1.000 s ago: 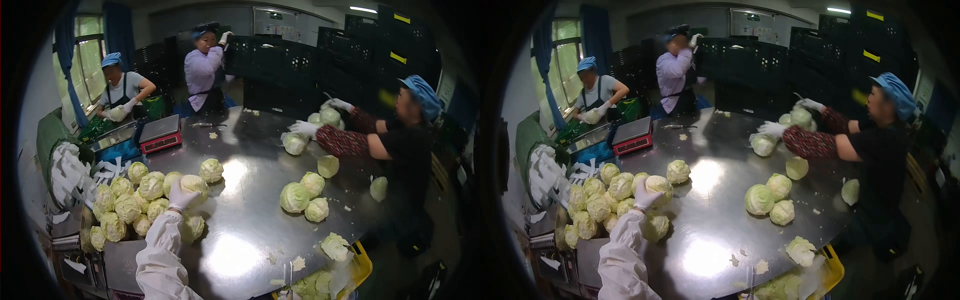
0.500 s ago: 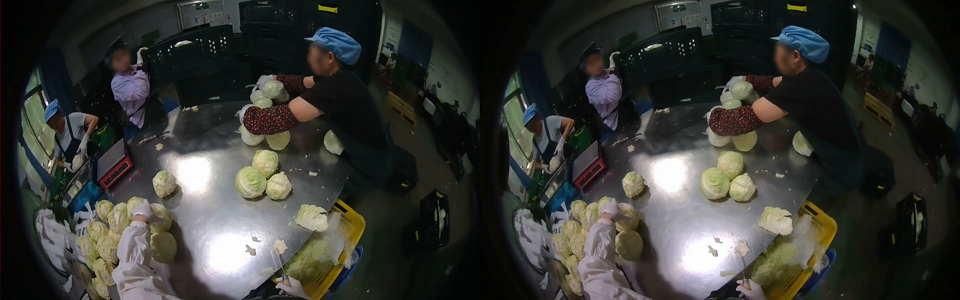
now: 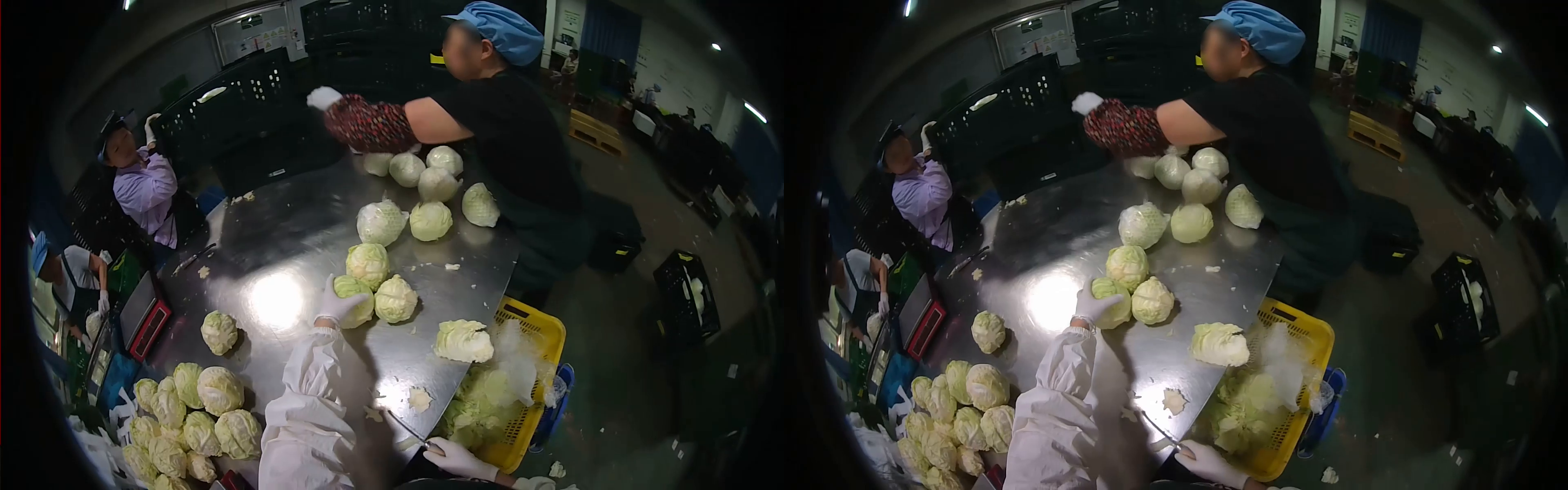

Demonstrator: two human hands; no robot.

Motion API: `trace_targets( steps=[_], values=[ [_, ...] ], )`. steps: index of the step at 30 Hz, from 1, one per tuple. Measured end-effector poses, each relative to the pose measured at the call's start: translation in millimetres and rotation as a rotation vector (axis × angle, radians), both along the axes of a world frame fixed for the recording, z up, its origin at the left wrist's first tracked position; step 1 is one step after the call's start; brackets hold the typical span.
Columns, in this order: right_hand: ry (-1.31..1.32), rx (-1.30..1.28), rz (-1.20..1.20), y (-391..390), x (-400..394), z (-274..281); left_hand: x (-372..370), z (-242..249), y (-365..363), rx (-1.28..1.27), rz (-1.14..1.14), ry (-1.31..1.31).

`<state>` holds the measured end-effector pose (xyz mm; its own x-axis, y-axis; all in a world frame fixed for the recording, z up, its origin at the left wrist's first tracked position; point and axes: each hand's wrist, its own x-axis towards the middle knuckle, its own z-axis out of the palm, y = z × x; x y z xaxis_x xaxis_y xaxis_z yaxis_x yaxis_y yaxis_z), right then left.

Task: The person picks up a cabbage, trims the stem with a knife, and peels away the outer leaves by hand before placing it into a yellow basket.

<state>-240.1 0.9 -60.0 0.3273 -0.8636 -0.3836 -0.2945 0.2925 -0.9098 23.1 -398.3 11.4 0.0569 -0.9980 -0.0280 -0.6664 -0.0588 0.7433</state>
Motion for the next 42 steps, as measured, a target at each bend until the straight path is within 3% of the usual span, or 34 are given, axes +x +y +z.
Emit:
trace_targets(
  steps=[2, 3, 4, 6, 8, 10, 13, 14, 16, 18, 19, 20, 22, 24, 26, 27, 32, 34, 42],
  values=[
    [-0.211, 0.159, -0.296, -6.7, 0.2, 7.2, 14.4, -26.1, -8.1, -0.118, 0.003, 0.102],
    [-0.233, 0.155, -0.356, -7.9, -6.3, 12.0, 8.0, -7.2, 12.6, -0.16, -0.072, 0.288],
    [-0.255, 0.149, -0.417, -9.0, -18.8, 16.0, 15.7, -12.4, 19.3, -0.165, -0.075, 0.272],
    [-0.287, 0.154, -0.549, -3.8, -39.1, -1.7, 30.7, -27.9, 44.3, 0.099, 0.041, 0.767],
    [-0.306, 0.109, -0.577, -0.3, -52.6, -10.5, 29.7, 5.6, 109.3, 0.383, 0.156, 1.061],
    [-0.305, 0.1, -0.54, -3.9, -52.5, 5.0, 41.1, 18.0, 165.8, 0.58, 0.16, 1.199],
    [-0.23, 0.046, -0.293, -16.2, -30.7, 25.6, 50.5, 25.9, 251.2, 0.604, 0.241, 1.205],
    [-0.343, -0.116, -0.28, -16.4, -10.9, 3.3, 54.2, 29.3, 275.2, 0.631, 0.269, 1.182],
    [-0.189, -0.245, -0.006, -31.1, 3.4, 29.6, 63.4, 33.3, 318.9, 0.697, 0.304, 1.233],
    [-0.113, -0.187, 0.25, -39.2, 26.7, 29.5, 66.8, 38.1, 348.7, 0.768, 0.34, 1.287],
    [-0.177, -0.356, 0.234, -39.2, 37.4, 36.9, 65.5, 40.2, 361.8, 0.861, 0.337, 1.325],
    [-0.289, -0.368, 0.203, -37.6, 48.5, 39.3, 62.7, 43.2, 375.3, 0.955, 0.335, 1.366],
    [-0.099, -0.32, 0.215, -46.2, 54.7, 44.9, 59.0, 33.2, 392.2, 0.957, 0.381, 1.211],
    [-0.155, -0.334, 0.087, -52.8, 57.6, 10.9, 70.6, -17.2, 415.7, 0.179, 0.011, 0.023],
    [-0.149, -0.207, 0.003, -59.5, 50.2, 19.1, 35.7, 31.5, 380.7, -0.062, -0.183, -0.266],
    [-0.141, -0.207, -0.017, -60.8, 47.9, 20.8, 34.4, 17.9, 370.1, -0.035, -0.219, 0.012],
    [-0.035, -0.259, -0.027, -49.3, 27.7, 13.0, -11.0, 21.2, 361.5, -0.182, -0.087, -0.108],
    [-0.104, -0.098, 0.076, -45.4, 13.5, 37.5, -16.6, 10.7, 368.0, -0.242, 0.042, -0.162],
    [0.03, -0.253, 0.18, -18.7, 2.8, 57.0, -37.5, 10.1, 374.8, -0.251, 0.137, -0.054]
  ],
)
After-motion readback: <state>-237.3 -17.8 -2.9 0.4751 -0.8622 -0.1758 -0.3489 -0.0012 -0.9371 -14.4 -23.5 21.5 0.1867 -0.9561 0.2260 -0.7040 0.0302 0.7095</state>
